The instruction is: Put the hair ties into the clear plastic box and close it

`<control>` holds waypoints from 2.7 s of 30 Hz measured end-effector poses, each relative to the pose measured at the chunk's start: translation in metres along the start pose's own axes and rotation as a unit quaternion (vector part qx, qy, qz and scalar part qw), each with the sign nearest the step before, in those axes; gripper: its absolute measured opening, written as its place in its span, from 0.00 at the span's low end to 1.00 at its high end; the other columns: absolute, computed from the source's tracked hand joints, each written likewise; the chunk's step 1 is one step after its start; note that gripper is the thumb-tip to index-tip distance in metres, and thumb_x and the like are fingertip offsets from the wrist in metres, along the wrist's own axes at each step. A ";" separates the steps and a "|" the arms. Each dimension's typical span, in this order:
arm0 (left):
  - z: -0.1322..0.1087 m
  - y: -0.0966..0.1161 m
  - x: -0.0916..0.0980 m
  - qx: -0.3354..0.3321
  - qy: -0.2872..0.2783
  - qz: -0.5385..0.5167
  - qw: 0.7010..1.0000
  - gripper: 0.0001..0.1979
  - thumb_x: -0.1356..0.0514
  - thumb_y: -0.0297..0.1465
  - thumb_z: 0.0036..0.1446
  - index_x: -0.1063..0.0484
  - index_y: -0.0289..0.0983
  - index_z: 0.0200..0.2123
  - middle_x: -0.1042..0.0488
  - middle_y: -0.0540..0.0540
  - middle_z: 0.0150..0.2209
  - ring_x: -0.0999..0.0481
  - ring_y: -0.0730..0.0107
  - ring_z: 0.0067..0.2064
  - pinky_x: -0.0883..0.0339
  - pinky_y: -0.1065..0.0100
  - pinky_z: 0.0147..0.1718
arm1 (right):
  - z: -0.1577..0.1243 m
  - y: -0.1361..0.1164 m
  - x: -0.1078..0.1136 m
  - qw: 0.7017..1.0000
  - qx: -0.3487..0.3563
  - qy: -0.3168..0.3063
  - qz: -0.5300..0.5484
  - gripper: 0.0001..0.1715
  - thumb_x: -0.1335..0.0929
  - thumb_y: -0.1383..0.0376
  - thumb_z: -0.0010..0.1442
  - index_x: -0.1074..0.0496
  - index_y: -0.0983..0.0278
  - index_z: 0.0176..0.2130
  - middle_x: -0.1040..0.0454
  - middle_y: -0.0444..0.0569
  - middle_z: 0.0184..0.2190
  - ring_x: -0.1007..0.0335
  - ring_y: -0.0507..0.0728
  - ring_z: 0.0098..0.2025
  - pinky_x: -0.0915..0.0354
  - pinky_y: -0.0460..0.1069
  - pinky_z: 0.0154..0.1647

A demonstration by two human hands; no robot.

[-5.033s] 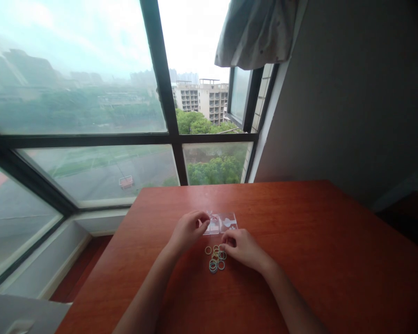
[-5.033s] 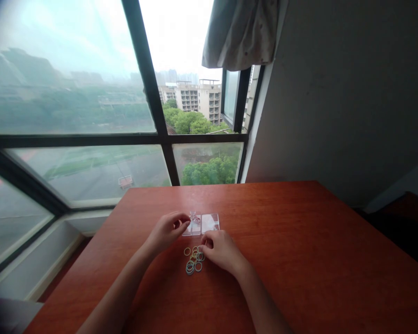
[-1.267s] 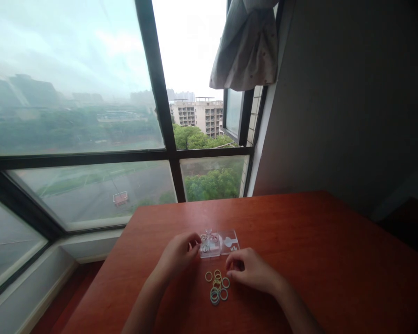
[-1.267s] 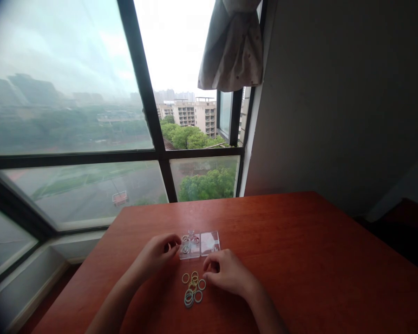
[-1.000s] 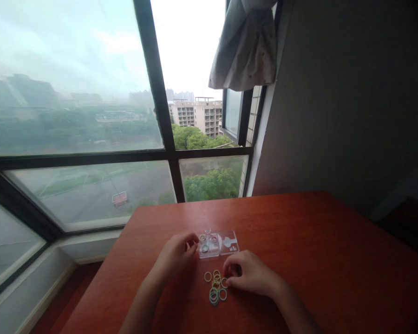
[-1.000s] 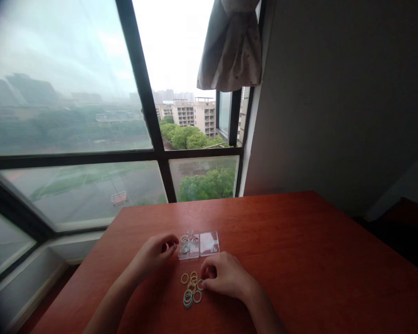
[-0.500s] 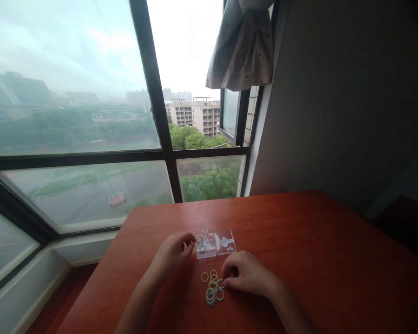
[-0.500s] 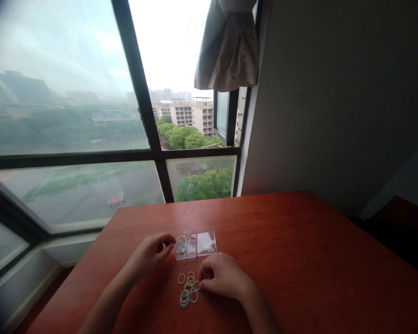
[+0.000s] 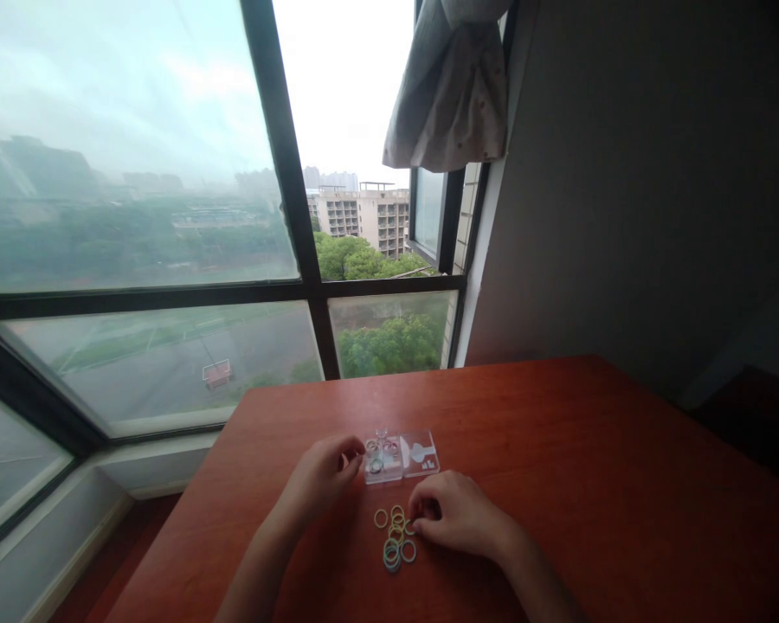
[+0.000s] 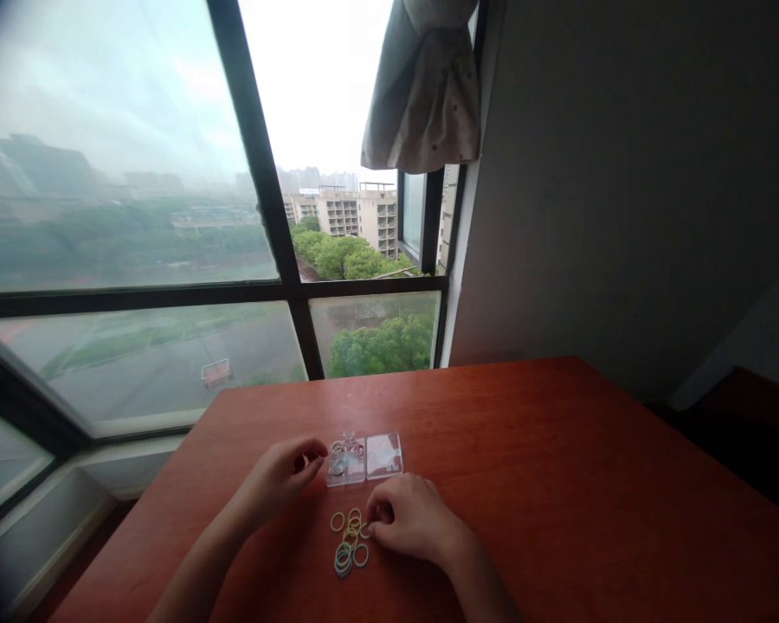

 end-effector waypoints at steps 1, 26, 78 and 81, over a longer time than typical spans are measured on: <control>0.000 0.000 0.000 -0.001 0.000 0.000 1.000 0.10 0.46 0.32 0.55 0.25 0.36 0.33 0.25 0.49 0.27 0.30 0.71 0.28 0.42 0.72 0.28 | 0.000 0.000 -0.001 1.000 -0.002 -0.003 -0.002 0.08 0.30 0.64 0.49 0.21 0.57 0.32 0.23 0.41 0.27 0.31 0.50 0.28 0.45 0.43 0.28; -0.002 0.011 -0.002 -0.011 -0.007 0.005 1.000 0.09 0.45 0.28 0.53 0.25 0.37 0.33 0.23 0.47 0.30 0.28 0.70 0.30 0.41 0.72 0.29 | 0.001 -0.001 -0.002 0.999 -0.001 0.012 -0.053 0.07 0.32 0.65 0.52 0.22 0.60 0.31 0.23 0.44 0.29 0.31 0.53 0.30 0.44 0.45 0.30; -0.002 0.045 -0.019 -0.053 -0.010 -0.058 0.997 0.06 0.45 0.26 0.51 0.27 0.36 0.28 0.26 0.49 0.26 0.32 0.74 0.27 0.42 0.74 0.27 | 0.005 -0.009 0.020 0.982 0.056 0.176 0.041 0.04 0.33 0.67 0.58 0.27 0.63 0.32 0.27 0.44 0.27 0.35 0.52 0.29 0.42 0.45 0.32; 0.000 0.028 -0.001 -0.024 0.043 -0.021 0.999 0.07 0.44 0.29 0.54 0.27 0.36 0.29 0.25 0.49 0.27 0.30 0.71 0.28 0.41 0.73 0.28 | 0.003 -0.009 0.019 0.985 0.058 0.143 0.073 0.04 0.32 0.67 0.57 0.26 0.64 0.31 0.26 0.44 0.27 0.34 0.51 0.29 0.41 0.44 0.31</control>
Point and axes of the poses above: each hand's wrist, its own z-axis towards the middle knuckle, its own x-axis out of the back of the hand, y = z × x, the point moved 6 cm from there along z, towards the middle knuckle
